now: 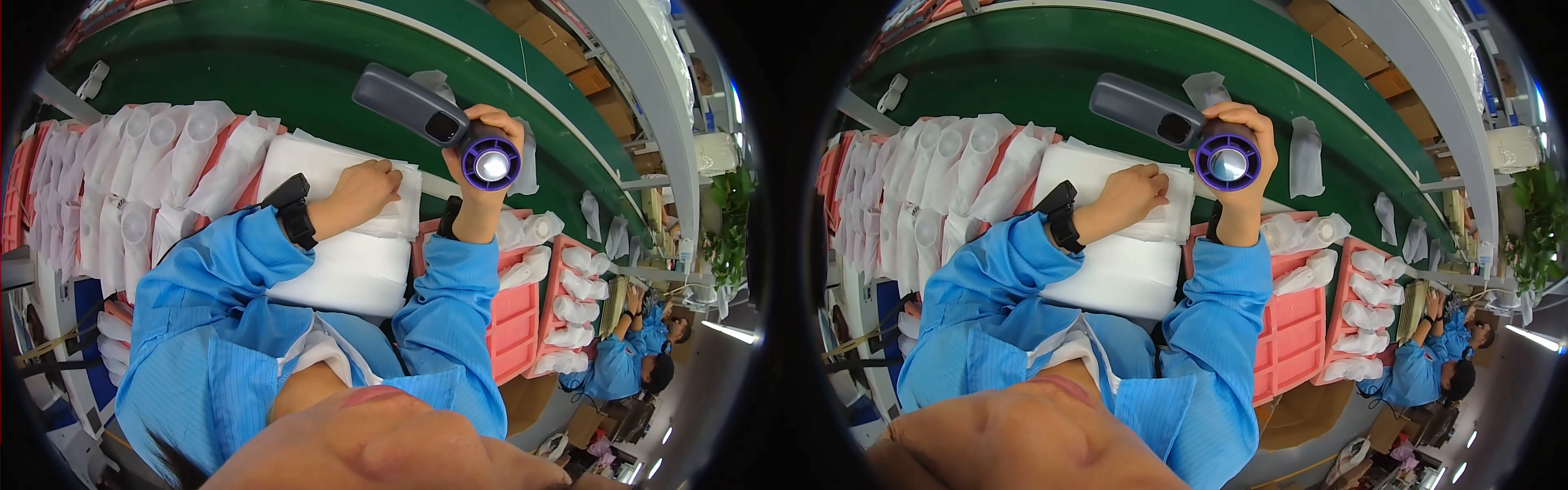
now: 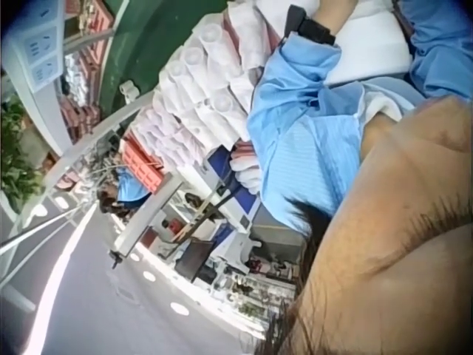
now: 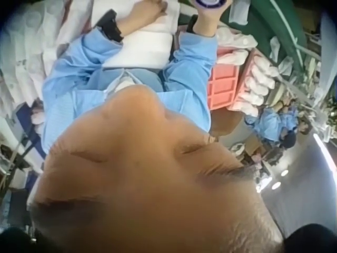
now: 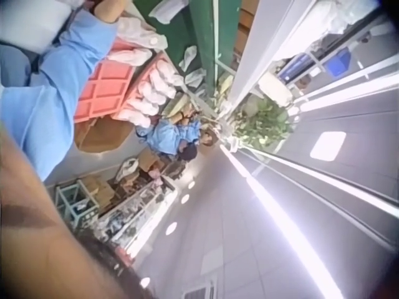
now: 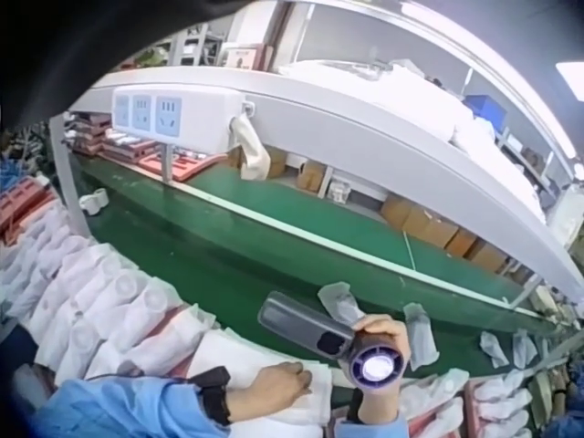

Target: The person wraps hair dryers in foam pouches and places them into a pink tray. Once the tray is full, they move it aside and bring a new tray to the workspace to continue wrapping more hair dryers.

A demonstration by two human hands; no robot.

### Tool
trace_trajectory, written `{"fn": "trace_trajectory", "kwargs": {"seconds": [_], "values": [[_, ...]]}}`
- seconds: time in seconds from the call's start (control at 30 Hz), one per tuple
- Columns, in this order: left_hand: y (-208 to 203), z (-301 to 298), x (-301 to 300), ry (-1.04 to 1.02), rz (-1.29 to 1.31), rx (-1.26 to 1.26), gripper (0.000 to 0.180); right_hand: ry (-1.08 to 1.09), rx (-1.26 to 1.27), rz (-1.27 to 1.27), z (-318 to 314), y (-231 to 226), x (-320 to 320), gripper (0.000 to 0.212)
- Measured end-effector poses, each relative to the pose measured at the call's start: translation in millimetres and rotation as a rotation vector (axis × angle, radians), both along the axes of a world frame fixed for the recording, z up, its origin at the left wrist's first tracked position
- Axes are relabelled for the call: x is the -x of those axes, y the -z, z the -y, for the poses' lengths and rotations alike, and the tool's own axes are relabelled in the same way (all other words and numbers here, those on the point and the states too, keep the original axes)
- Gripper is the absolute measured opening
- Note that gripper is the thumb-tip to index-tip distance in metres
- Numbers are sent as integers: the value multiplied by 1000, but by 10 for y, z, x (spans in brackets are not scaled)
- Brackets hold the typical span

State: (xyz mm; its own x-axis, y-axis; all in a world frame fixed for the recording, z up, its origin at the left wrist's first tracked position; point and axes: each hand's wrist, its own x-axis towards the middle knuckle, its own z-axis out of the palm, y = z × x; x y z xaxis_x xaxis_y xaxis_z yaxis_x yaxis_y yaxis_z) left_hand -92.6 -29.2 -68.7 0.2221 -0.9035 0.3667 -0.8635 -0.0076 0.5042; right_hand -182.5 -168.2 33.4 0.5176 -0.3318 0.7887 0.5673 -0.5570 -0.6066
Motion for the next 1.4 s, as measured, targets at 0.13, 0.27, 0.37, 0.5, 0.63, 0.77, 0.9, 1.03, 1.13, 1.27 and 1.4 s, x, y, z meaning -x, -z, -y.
{"fn": "trace_trajectory", "kwargs": {"seconds": [0.13, 0.27, 0.37, 0.5, 0.63, 0.77, 0.9, 1.03, 1.13, 1.27, 1.4], "values": [[3, -13, -32, -3, -60, -8, 16, -10, 27, -16, -4, 14, -5, 58], [12, -23, -175, 70, -322, -63, 9, 40, -60, -68, 21, -3, 40, 59], [10, -9, -364, 178, -668, -74, 6, 98, -188, -152, 65, -73, 207, 60], [-266, -101, -569, 322, -1150, -6, 7, 191, -240, -292, 223, -212, 484, 61], [-603, -230, -627, 254, -1166, 62, 9, 98, 19, -261, 192, -284, 509, 62], [-686, -320, -674, 144, -1102, 123, 11, 72, 9, -310, 7, -284, 349, 44], [-764, -381, -655, 121, -1155, 270, 9, 94, 56, -326, -81, -211, 164, 43], [-834, -371, -522, 148, -1391, 425, 8, 134, 144, -421, -319, -132, -76, 48], [-823, -381, -530, 158, -1520, 489, 5, 307, 256, -400, -439, 77, -284, 50], [-807, -395, -458, 99, -1272, 584, 6, 426, 325, -364, -601, 148, -334, 56], [-754, -423, -235, 34, -474, 628, 17, 467, 313, -301, -586, 149, -312, 59]]}}
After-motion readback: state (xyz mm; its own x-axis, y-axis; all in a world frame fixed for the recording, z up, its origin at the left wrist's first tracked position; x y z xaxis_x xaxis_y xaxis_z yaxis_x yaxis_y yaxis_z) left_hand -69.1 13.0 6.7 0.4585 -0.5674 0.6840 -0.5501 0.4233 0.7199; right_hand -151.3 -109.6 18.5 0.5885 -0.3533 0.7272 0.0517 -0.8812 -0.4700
